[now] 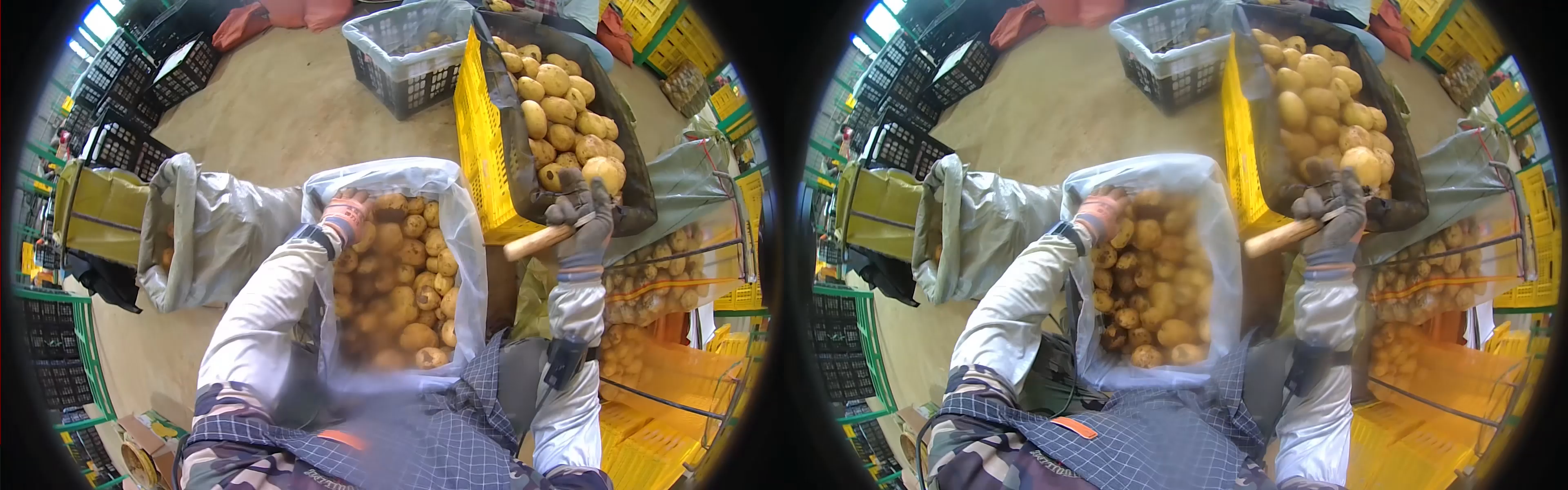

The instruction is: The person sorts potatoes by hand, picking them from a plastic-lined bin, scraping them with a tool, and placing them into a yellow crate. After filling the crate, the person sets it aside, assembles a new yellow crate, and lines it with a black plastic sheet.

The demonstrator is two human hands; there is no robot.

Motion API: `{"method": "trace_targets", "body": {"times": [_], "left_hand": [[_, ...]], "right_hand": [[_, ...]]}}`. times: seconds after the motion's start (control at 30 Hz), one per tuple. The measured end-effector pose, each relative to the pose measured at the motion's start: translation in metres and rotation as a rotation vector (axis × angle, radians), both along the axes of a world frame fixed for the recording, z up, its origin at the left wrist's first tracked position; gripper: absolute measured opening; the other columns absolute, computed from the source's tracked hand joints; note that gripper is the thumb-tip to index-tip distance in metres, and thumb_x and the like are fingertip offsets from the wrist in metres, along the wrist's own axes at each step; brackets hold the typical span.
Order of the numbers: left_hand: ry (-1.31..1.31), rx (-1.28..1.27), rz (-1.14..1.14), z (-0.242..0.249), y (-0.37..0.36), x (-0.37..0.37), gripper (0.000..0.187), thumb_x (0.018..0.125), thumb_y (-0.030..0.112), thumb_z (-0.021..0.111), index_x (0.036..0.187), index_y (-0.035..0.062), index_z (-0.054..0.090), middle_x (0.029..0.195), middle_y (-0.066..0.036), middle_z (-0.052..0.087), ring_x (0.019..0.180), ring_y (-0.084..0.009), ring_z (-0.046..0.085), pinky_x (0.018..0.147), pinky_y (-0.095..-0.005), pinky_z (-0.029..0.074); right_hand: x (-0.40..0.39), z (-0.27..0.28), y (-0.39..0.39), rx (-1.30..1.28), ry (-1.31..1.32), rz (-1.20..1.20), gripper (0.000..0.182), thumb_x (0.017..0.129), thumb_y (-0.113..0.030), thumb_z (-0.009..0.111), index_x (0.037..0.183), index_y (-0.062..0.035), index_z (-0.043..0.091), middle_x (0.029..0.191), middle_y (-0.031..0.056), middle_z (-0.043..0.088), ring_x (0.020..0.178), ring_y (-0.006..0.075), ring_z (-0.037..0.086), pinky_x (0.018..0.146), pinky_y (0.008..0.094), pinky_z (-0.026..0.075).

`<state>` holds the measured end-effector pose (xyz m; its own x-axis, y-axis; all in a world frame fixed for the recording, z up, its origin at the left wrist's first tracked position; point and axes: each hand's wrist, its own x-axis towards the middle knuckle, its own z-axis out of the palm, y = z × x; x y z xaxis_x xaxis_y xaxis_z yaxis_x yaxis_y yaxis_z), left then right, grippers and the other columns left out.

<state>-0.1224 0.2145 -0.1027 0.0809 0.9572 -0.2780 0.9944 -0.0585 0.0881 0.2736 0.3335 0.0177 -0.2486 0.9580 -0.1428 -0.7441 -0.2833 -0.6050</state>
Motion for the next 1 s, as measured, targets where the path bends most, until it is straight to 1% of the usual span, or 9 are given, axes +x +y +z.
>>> {"method": "trace_targets", "body": {"times": [0.1, 0.2, 0.3, 0.4, 0.53, 0.63, 0.83, 0.87, 1.0], "left_hand": [[0.283, -0.016, -0.113, -0.061, 0.023, -0.013, 0.054, 0.076, 0.023, 0.076, 0.127, 0.0141, 0.064, 0.134, -0.011, 0.056, 0.128, -0.0321, 0.052, 0.105, -0.0461, 0.045], [0.450, -0.318, 0.061, -0.050, 0.058, 0.009, 0.044, 0.088, 0.020, 0.069, 0.132, 0.0149, 0.062, 0.137, -0.008, 0.057, 0.127, -0.0273, 0.056, 0.098, -0.0462, 0.050], [0.538, -0.207, 0.148, -0.135, 0.050, -0.010, 0.043, 0.098, 0.021, 0.059, 0.140, 0.0117, 0.057, 0.142, -0.009, 0.056, 0.125, -0.0281, 0.060, 0.096, -0.0488, 0.053], [0.360, -0.281, 0.544, -0.095, 0.065, 0.013, 0.054, 0.094, 0.033, 0.063, 0.143, 0.0124, 0.054, 0.141, -0.012, 0.058, 0.126, -0.0277, 0.060, 0.095, -0.0495, 0.053], [0.354, -0.209, 0.200, -0.100, 0.058, -0.018, 0.047, 0.090, 0.034, 0.067, 0.131, 0.0108, 0.064, 0.123, -0.014, 0.068, 0.115, -0.0309, 0.066, 0.093, -0.0445, 0.055], [0.275, -0.216, 0.070, -0.010, 0.028, -0.002, 0.047, 0.085, 0.030, 0.072, 0.126, 0.0096, 0.067, 0.117, -0.014, 0.071, 0.107, -0.0286, 0.069, 0.090, -0.0409, 0.056], [-1.581, -0.152, 0.593, 0.140, -0.077, 0.042, 0.056, 0.089, 0.032, 0.066, 0.133, -0.0002, 0.057, 0.119, -0.010, 0.067, 0.106, -0.0201, 0.067, 0.085, -0.0300, 0.057], [-1.653, -0.137, 0.588, 0.147, -0.089, 0.049, 0.057, 0.091, 0.034, 0.063, 0.135, -0.0012, 0.054, 0.121, -0.011, 0.066, 0.106, -0.0210, 0.067, 0.085, -0.0299, 0.057], [-1.762, 0.006, 0.580, 0.155, -0.117, 0.061, 0.058, 0.096, 0.040, 0.052, 0.136, -0.0017, 0.053, 0.124, -0.013, 0.065, 0.110, -0.0228, 0.067, 0.093, -0.0324, 0.055]], "right_hand": [[-0.034, 0.013, -0.027, 0.059, -0.335, -0.006, 0.040, 0.100, -0.029, 0.058, 0.128, -0.0010, 0.058, 0.104, 0.0125, 0.071, 0.045, 0.0110, 0.044, 0.045, 0.0264, 0.043], [-0.050, 0.025, -0.042, 0.204, -0.635, 0.060, 0.040, 0.098, -0.024, 0.058, 0.127, 0.0034, 0.059, 0.095, 0.0092, 0.071, 0.046, 0.0073, 0.048, 0.044, 0.0229, 0.041], [-0.065, 0.039, -0.054, 0.215, -0.667, 0.144, 0.039, 0.097, -0.021, 0.058, 0.126, 0.0059, 0.058, 0.088, 0.0071, 0.071, 0.047, 0.0058, 0.050, 0.044, 0.0216, 0.040], [-0.070, 0.030, -0.056, 0.266, -0.649, 0.176, 0.039, 0.097, -0.020, 0.060, 0.125, 0.0068, 0.058, 0.086, 0.0071, 0.071, 0.046, 0.0047, 0.049, 0.044, 0.0205, 0.039], [-0.067, 0.026, -0.059, 0.284, -0.699, 0.217, 0.038, 0.096, -0.021, 0.062, 0.123, 0.0057, 0.059, 0.086, 0.0074, 0.071, 0.048, 0.0041, 0.049, 0.044, 0.0196, 0.039], [-0.066, 0.027, -0.065, 0.266, -0.707, 0.234, 0.037, 0.095, -0.020, 0.063, 0.123, 0.0048, 0.059, 0.086, 0.0076, 0.070, 0.049, 0.0032, 0.048, 0.043, 0.0187, 0.037], [-0.092, -0.007, -0.078, 0.697, -0.967, 0.311, 0.037, 0.095, -0.022, 0.066, 0.122, 0.0031, 0.062, 0.098, 0.0094, 0.071, 0.081, 0.0132, 0.065, 0.075, 0.0268, 0.054], [-0.095, 0.025, -0.090, 0.797, -1.166, 0.359, 0.038, 0.096, -0.024, 0.066, 0.122, 0.0024, 0.063, 0.104, 0.0086, 0.070, 0.097, 0.0169, 0.065, 0.090, 0.0299, 0.052], [-0.120, 0.001, -0.124, 0.461, -0.790, 0.749, 0.044, 0.093, -0.036, 0.072, 0.120, -0.0012, 0.067, 0.107, 0.0156, 0.073, 0.098, 0.0266, 0.069, 0.088, 0.0372, 0.053]]}}
